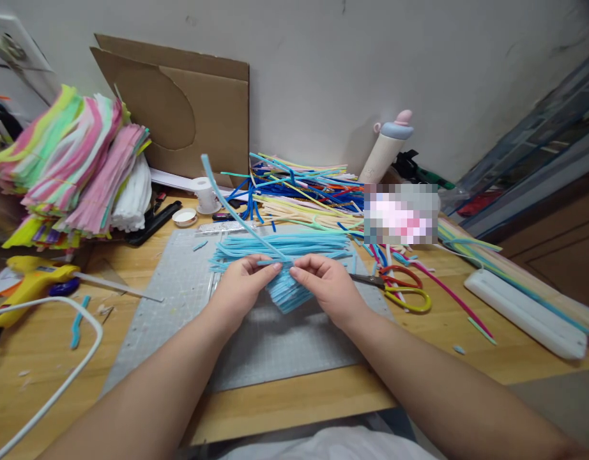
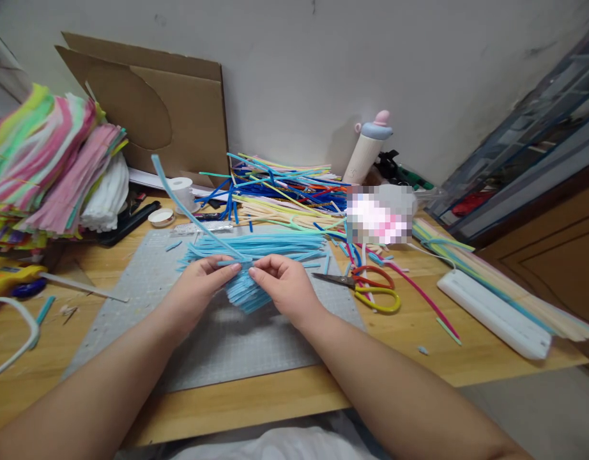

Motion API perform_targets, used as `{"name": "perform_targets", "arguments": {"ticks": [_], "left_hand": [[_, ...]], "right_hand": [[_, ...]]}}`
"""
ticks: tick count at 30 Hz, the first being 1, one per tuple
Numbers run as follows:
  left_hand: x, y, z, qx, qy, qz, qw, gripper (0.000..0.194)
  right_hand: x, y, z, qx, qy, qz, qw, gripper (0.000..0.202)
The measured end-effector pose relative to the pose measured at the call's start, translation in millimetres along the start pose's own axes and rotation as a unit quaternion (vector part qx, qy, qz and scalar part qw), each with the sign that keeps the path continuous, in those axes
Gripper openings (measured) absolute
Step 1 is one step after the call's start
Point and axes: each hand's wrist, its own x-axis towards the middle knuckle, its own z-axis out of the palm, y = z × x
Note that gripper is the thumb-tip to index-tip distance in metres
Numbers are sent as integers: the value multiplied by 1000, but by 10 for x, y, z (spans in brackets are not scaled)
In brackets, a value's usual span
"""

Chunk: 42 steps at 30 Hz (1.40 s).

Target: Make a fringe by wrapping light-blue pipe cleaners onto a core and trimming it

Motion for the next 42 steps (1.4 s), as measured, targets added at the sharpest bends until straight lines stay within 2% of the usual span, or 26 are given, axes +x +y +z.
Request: {"name": "perform_targets", "arguments": {"ticks": [9, 18, 21, 26, 34, 42], "left_hand": [[1, 12, -37, 57, -42, -11, 997, 22], [0, 24, -28, 103, -17, 15, 994, 23], [1, 9, -39, 178, -3, 48, 983, 22], [-23, 23, -46, 244, 37, 150, 957, 20], [-51, 63, -47, 314, 27, 241, 918, 14], [-56, 83, -81, 364, 5, 287, 886, 13]], "right_hand": [[-34, -40, 21, -17, 7, -14, 1000, 19], [-19, -20, 21, 8, 2, 18, 1000, 25], [-16, -23, 18, 1, -13, 32, 999, 26], [-10, -24, 8, -1, -18, 49, 999, 28], [10, 7, -24, 15, 2, 39, 999, 25], [22, 44, -25, 37, -3, 46, 998, 27]]}}
